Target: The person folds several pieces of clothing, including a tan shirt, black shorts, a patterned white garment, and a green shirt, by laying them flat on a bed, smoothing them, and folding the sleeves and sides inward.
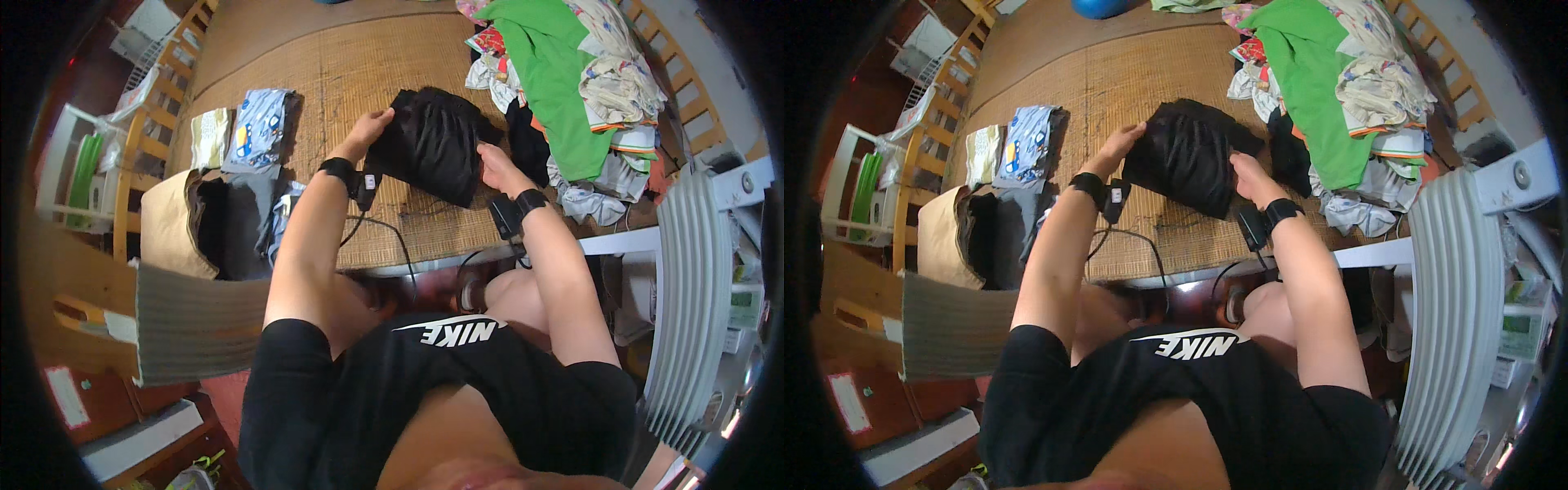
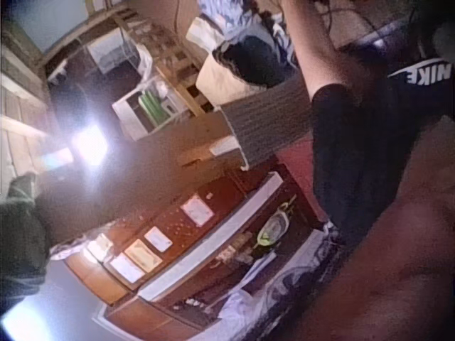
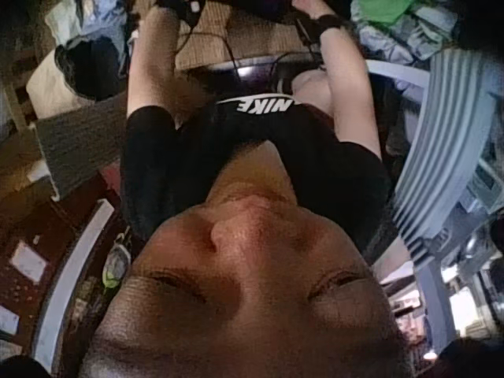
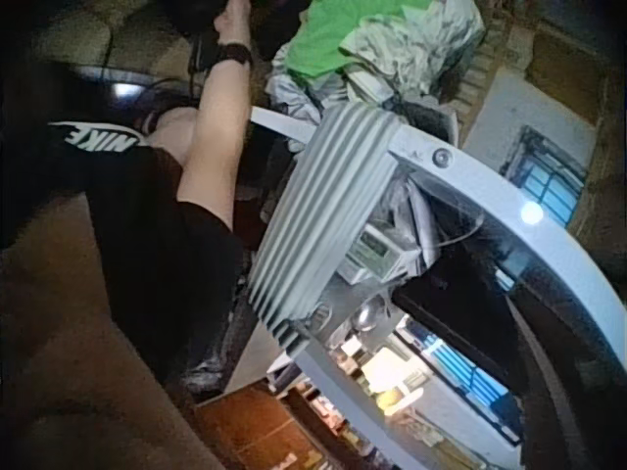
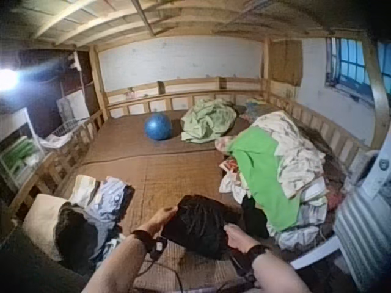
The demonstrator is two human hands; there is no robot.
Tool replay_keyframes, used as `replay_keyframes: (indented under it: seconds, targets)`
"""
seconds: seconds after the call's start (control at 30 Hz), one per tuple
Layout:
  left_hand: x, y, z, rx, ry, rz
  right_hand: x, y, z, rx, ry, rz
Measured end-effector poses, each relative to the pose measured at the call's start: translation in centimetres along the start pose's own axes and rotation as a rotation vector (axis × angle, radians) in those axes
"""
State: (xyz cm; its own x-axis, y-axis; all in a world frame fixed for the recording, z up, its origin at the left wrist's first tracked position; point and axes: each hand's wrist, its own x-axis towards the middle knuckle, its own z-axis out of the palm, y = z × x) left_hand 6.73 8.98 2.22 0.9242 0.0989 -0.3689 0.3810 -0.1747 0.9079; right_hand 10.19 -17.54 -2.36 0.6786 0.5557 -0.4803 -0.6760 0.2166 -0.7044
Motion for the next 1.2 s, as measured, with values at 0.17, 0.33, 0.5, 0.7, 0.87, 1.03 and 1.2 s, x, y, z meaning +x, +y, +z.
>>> replay_keyframes:
  seconds: [0.17, 0.33, 0.5, 0.7, 0.87, 1.03, 1.2]
  targets:
    - [3.1, -5.4, 2.6, 0.54, 0.12, 0.018, 2.3, 1.9, -2.5, 0.011, 0.213, 0.067]
    - [2.0, -4.6, 2.9, 0.514, 0.029, 0.038, 0.8, 1.6, 0.0, -0.548, 0.301, -0.179]
    - [2.3, -5.5, 2.2, -0.162, 0.199, 0.28, 1.7, -0.1, -0.5, -0.633, 0.22, -0.448]
    - [0.6, -7.7, 2.3, 0.683, 0.427, 0.165, 0.7, 1.9, 0.7, -1.063, 0.577, -0.264]
    - [-0.2, -8.6, 3.4, 0.649, 0.342, 0.162, -1.1, 3.8, 2.4, -1.646, 0.222, -0.286]
    - [-0.9, -8.7, 1.4, 0.32, -0.252, -0.201, -2.5, -0.2, 3.5, -2.007, -0.048, 0.141]
    - [-5.9, -3.7, 3.6, 0.084, -0.328, -0.245, -2.8, -3.1, -1.4, -1.229, 0.267, 0.157]
